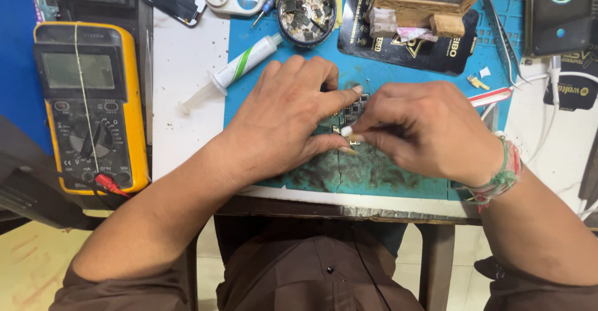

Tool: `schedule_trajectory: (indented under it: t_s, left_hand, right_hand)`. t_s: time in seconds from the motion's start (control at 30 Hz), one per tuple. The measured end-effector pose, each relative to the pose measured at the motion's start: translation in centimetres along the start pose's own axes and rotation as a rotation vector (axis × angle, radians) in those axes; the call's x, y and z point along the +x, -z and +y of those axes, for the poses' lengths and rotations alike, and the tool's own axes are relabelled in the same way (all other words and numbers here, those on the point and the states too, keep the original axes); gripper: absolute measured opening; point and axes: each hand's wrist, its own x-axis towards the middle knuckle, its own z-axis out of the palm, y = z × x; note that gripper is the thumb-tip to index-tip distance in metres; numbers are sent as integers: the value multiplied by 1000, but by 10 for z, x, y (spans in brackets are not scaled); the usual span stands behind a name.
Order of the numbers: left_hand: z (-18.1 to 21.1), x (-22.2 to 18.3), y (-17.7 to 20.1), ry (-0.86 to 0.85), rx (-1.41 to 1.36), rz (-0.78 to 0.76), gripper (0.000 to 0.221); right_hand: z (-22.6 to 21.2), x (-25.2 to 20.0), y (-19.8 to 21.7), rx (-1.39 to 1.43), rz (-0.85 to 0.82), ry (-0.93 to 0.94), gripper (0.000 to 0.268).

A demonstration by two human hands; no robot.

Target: The person cleans a mobile phone circuit board using a cotton swab and then uses a heat gun and tweezers to remove components.

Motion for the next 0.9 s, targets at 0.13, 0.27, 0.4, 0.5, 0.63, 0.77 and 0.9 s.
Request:
schedule_trajectory:
  t_s: [0.13, 0.27, 0.4, 0.5, 0.63, 0.77, 0.9]
  left_hand:
    - [1, 2, 1, -7, 27, 14, 63]
    - [0, 0, -1, 9, 5, 1, 64]
    - [0, 3, -1, -4, 24, 0, 64]
    - [-1, 1, -1, -4, 31, 15, 63]
    - [0, 1, -1, 8, 25, 11, 65]
    - [-1, 0, -1, -5, 23, 7, 63]
    - [0, 1, 0, 5, 26, 3, 63]
  right_hand:
    - [-2, -3, 12, -32, -81, -173, 12]
    - [-7, 1, 1, -5, -13, -16, 10]
    - [-6, -3, 8, -32, -52, -148, 11]
    - [-7, 1, 1, -17, -14, -77, 12]
    - [-2, -6, 10, -73, -53, -94, 11]
    - [2, -10, 30, -228, 104, -169, 14]
    - [7, -7, 30, -254, 302, -129, 13]
